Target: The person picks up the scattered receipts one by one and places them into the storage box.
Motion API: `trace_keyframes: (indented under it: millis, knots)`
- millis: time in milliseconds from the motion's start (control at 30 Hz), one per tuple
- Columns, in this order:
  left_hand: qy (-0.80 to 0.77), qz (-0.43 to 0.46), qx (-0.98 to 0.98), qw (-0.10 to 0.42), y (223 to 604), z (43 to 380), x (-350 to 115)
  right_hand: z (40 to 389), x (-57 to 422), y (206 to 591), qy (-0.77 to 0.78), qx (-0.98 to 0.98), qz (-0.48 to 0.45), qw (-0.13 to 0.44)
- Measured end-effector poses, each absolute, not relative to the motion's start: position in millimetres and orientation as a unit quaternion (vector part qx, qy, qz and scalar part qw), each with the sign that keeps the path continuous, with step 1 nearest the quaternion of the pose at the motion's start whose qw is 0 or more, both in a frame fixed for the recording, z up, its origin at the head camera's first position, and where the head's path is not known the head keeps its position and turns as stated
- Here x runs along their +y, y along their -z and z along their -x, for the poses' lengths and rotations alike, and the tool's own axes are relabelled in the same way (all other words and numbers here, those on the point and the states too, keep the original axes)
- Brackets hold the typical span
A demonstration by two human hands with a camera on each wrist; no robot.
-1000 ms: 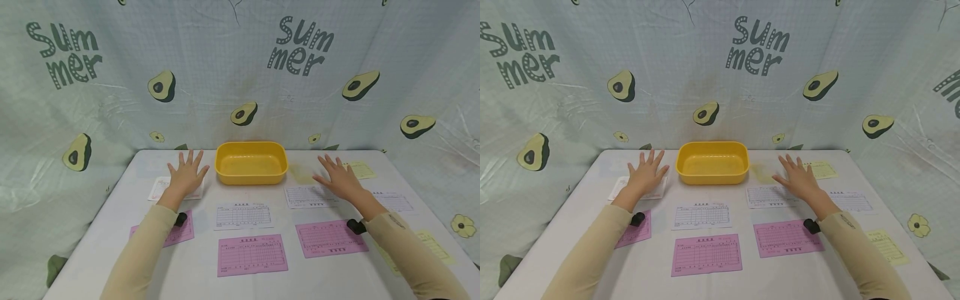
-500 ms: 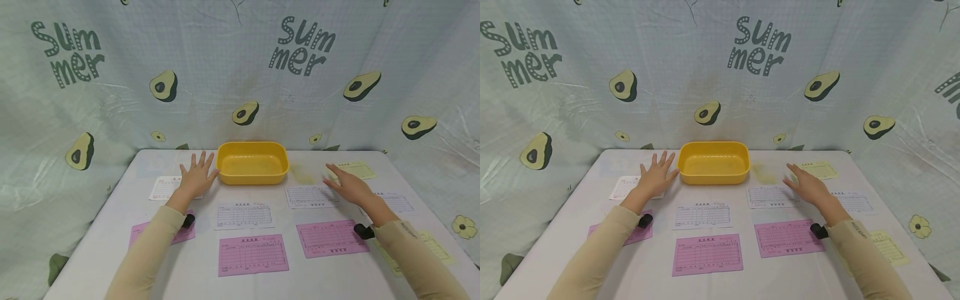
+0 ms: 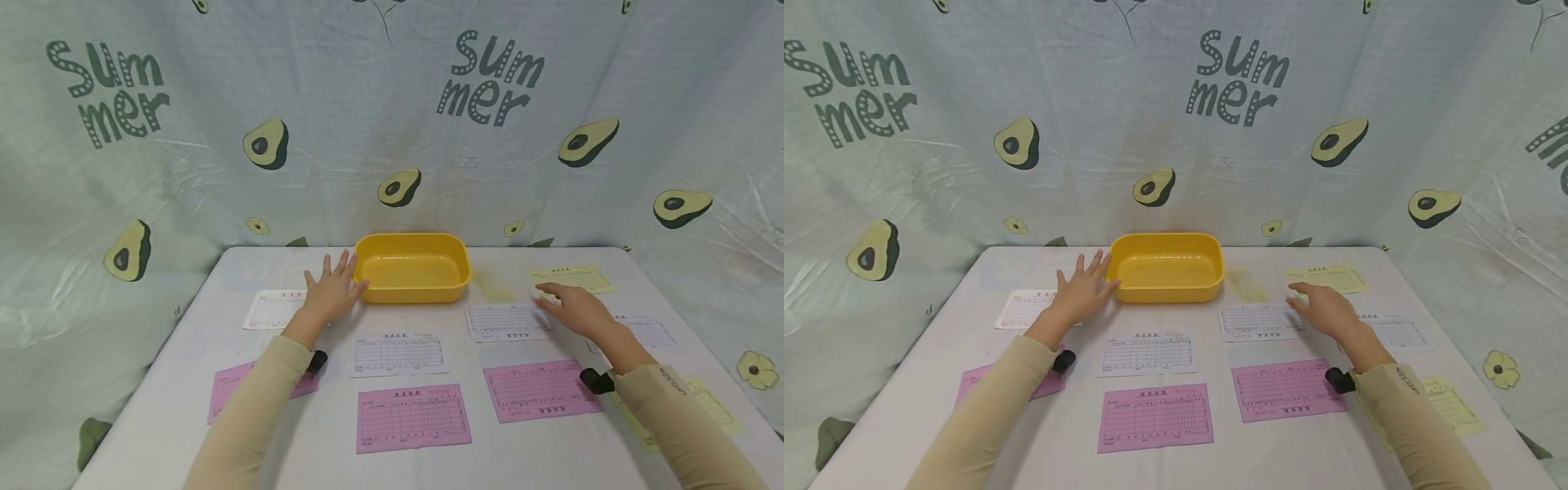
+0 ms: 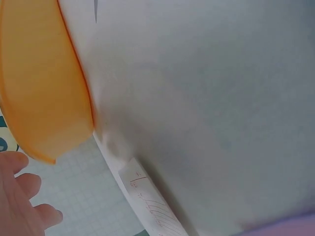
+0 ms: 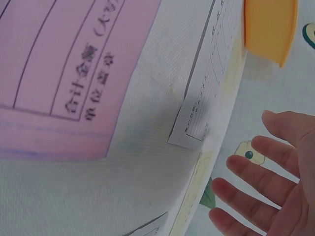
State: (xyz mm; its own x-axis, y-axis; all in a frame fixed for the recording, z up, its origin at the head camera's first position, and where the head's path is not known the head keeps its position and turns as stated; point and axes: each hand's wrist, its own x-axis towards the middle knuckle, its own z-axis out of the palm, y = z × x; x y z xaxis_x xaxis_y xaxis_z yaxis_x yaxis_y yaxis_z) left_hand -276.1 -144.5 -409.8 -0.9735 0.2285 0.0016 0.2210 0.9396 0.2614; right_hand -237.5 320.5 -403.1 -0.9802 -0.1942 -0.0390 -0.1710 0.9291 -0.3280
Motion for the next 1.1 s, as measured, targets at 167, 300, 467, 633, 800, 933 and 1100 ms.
trace_keyframes:
  millis: [167, 300, 467, 633, 800, 933, 1100]
  knots:
    - [-0.132, -0.111, 0.985, 0.026, 411, 277, -143, 239, 323, 404, 0.184, 0.978, 0.082, 0.054]
    - [-0.137, -0.111, 0.984, 0.031, 412, 278, -142, 242, 327, 404, 0.208, 0.972, 0.081, 0.073]
    - [-0.138, -0.114, 0.983, 0.034, 414, 278, -142, 247, 331, 405, 0.22, 0.967, 0.088, 0.096]
    - [-0.146, -0.116, 0.982, 0.039, 414, 277, -143, 253, 334, 406, 0.223, 0.963, 0.092, 0.119]
    - [-0.149, -0.117, 0.981, 0.04, 414, 278, -143, 259, 339, 410, 0.237, 0.958, 0.077, 0.142]
    - [-0.142, -0.119, 0.982, 0.038, 414, 278, -143, 264, 343, 413, 0.253, 0.954, 0.065, 0.15]
    - [-0.136, -0.122, 0.982, 0.037, 412, 279, -143, 268, 347, 417, 0.262, 0.951, 0.06, 0.152]
